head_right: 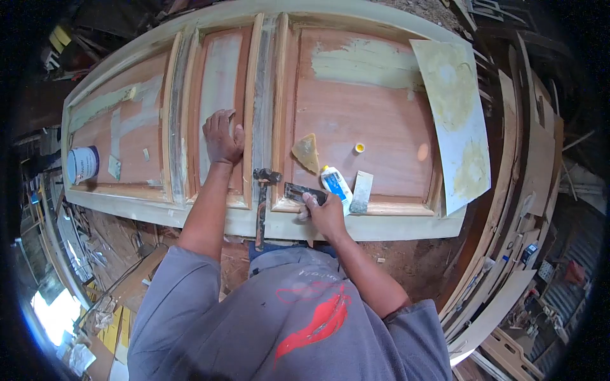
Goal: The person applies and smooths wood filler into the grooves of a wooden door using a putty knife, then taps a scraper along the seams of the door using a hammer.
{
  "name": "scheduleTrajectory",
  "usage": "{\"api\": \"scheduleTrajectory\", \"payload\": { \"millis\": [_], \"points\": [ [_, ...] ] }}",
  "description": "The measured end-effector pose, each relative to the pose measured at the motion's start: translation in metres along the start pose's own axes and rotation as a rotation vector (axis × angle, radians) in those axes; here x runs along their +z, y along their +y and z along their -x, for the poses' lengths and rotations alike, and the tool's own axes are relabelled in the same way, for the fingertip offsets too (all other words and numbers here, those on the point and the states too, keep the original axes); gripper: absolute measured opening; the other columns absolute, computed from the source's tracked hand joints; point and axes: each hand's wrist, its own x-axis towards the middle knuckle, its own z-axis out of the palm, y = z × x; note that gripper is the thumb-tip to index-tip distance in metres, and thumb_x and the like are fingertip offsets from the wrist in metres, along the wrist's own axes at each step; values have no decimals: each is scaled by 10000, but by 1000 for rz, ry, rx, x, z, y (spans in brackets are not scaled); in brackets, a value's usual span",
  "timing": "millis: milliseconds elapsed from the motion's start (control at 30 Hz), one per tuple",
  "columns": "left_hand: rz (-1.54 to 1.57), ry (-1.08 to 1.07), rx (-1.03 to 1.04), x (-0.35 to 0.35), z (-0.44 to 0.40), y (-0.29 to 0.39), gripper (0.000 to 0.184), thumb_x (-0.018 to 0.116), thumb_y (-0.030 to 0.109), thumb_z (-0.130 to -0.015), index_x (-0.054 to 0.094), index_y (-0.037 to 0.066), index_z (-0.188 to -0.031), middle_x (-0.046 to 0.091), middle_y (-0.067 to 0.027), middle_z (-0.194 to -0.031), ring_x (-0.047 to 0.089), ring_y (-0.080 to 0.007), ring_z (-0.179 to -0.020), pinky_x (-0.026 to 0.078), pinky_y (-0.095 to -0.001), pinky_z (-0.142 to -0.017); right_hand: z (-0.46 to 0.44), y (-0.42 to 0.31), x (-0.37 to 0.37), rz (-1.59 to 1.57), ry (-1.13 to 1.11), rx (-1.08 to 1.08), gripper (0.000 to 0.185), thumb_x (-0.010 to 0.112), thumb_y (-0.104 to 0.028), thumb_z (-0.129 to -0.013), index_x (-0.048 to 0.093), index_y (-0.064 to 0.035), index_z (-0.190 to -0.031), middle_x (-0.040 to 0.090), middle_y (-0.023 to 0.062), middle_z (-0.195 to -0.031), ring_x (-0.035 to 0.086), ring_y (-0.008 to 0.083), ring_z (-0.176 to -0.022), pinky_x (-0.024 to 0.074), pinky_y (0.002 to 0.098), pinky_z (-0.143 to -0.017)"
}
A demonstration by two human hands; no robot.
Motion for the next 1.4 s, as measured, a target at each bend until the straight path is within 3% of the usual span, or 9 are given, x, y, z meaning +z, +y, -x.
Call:
{"api": "scheduleTrajectory", "payload": {
  "millis": [200,433,600,800,833,967,1167,1400],
  "points": [
    [39,14,27,4,2,-8,492,672,262,-877,672,89,-1337,662,-154,-1324,593,-366,-1301,432,-527,-1143,-4,-11,-17,-485,-109,229,203,710,-161,-1111,712,42,-1125,765,117,-860,748,193,-698,659,357,-670],
    [57,30,29,5,1,-10,484,668,264,-873,673,86,-1324,666,-152,-1319,595,-364,-1296,437,-526,-1132,-2,-6,-8,-46,-4,-6,249,691,-177,-1129,691,70,-1102,751,101,-833,746,168,-674,642,336,-621],
    [44,21,4,1,1,-5,470,663,269,-885,683,67,-1309,685,-178,-1310,616,-391,-1287,436,-533,-1141,2,1,3,4,25,5,232,698,-182,-1126,692,49,-1109,773,118,-854,761,171,-684,643,326,-639],
    [59,24,23,2,-1,-8,476,658,273,-884,683,63,-1310,680,-181,-1313,610,-400,-1285,434,-541,-1139,2,-4,-13,-295,-14,152,253,705,-220,-1124,703,33,-1126,776,115,-871,762,172,-705,643,332,-647],
    [70,28,20,1,0,-7,476,658,275,-883,684,61,-1308,680,-183,-1309,611,-400,-1282,435,-541,-1136,3,-1,-18,-165,2,26,266,715,-225,-1120,715,40,-1144,777,110,-873,756,167,-695,640,326,-645],
    [63,30,25,1,1,-7,481,662,273,-877,685,61,-1308,681,-180,-1296,616,-394,-1268,443,-533,-1124,3,2,-24,64,-2,-2,252,709,-205,-1121,718,47,-1132,772,90,-846,750,158,-675,637,318,-641],
    [52,25,10,1,0,-6,475,669,263,-868,687,63,-1298,685,-168,-1291,619,-389,-1260,452,-521,-1114,0,0,-13,28,-19,-12,253,715,-186,-1112,711,48,-1017,756,68,-772,736,141,-652,599,325,-615],
    [37,39,36,2,-2,-10,463,666,283,-881,690,60,-1287,687,-170,-1292,616,-392,-1262,448,-528,-1116,-7,0,-17,94,-61,-30,264,721,-187,-1110,700,61,-1019,771,86,-790,750,149,-664,601,327,-620]
  ]
}}
